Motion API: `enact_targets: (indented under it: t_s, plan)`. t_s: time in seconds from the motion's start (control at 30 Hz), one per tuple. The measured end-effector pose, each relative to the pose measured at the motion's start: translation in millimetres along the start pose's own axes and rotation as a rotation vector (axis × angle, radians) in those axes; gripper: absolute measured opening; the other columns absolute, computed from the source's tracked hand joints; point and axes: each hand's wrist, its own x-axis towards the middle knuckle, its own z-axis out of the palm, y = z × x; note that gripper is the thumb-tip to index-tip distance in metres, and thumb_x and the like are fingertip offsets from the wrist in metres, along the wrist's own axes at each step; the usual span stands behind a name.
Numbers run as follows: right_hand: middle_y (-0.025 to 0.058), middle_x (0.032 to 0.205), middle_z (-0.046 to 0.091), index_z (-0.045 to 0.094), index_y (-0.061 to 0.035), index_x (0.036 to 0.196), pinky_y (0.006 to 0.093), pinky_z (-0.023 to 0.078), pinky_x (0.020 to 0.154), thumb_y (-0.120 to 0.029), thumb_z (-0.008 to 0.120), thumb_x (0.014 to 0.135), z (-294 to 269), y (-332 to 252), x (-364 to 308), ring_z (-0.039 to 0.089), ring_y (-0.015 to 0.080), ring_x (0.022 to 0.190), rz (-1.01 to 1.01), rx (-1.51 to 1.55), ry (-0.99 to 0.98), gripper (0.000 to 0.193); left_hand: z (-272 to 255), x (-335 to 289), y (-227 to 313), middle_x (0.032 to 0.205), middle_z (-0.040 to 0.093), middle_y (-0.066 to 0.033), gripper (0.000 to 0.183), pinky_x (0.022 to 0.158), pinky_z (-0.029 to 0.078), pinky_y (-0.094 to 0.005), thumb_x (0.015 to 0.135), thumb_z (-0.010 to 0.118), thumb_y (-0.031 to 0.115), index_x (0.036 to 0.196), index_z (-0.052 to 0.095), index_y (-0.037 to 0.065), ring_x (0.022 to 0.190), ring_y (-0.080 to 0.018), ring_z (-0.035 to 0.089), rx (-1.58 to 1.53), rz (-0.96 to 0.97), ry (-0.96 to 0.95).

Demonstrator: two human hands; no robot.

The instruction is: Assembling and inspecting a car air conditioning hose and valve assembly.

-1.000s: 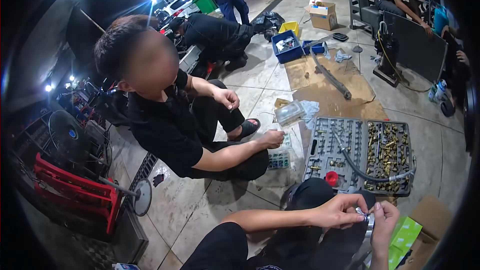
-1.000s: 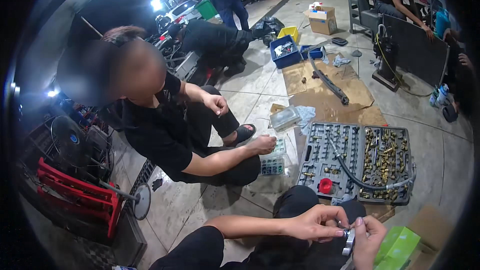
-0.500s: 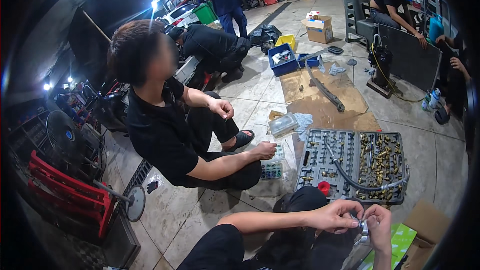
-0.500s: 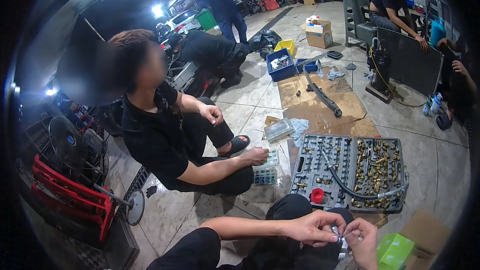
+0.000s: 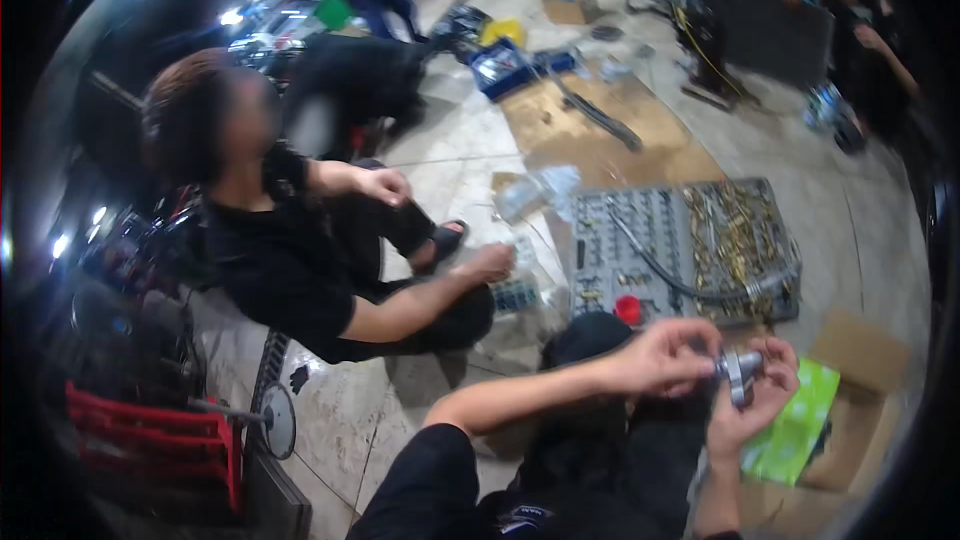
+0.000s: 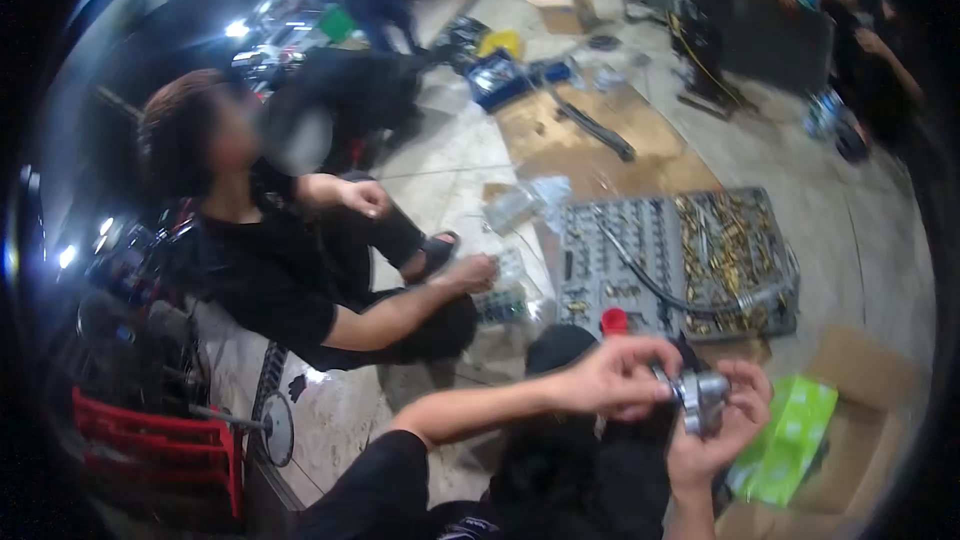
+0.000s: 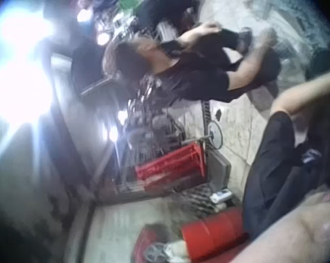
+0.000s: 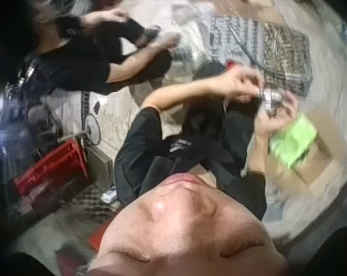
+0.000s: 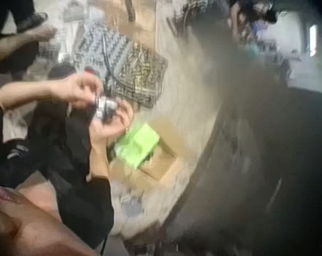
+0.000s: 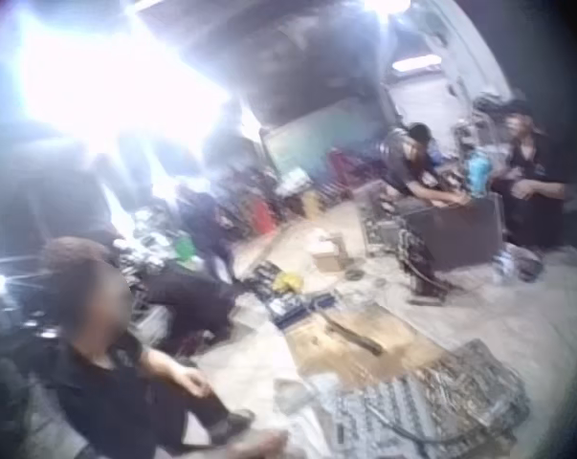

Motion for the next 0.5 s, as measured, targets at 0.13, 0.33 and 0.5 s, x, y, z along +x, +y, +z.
enact_targets:
  t_s: [0.13,0.33,0.5]
  plan:
    - [0.0272,0.133,0.039,0.033,-0.0084,0.107,0.0492,0.041,0.102,0.003,0.075,0.076,4.1,6.9,-6.5,0.046,0.0422,0.124,-0.164,-0.183,-0.078,0.053,-1.5,6.9,2.7,0.057,0.053,-0.0012,0.018,0.037,0.029,-0.0209,0.092,0.063,0.013,0.105,0.052,0.005,0.045,-0.0049,0.046,-0.019,-0.031,0.084]
    - [0.0245,0.128,0.041,0.033,-0.0071,0.096,0.0589,0.044,0.099,-0.002,0.076,0.077,-4.6,18.9,5.4,0.047,0.0508,0.120,-0.407,-0.257,-0.008,0.048,4.6,13.9,4.2,0.058,0.054,0.0003,0.020,0.040,0.028,-0.0197,0.093,0.063,0.012,0.106,0.050,0.004,0.046,-0.0035,0.044,-0.007,-0.008,0.072]
    - [0.0268,0.132,0.037,0.039,-0.0048,0.095,0.0536,0.052,0.092,0.003,0.068,0.084,-17.2,9.7,0.8,0.050,0.0506,0.119,-0.358,-0.443,-0.140,0.032,7.3,18.9,2.5,0.058,0.054,0.0012,0.021,0.041,0.028,-0.0197,0.093,0.063,0.011,0.107,0.050,0.004,0.047,-0.0032,0.045,-0.026,-0.011,0.074]
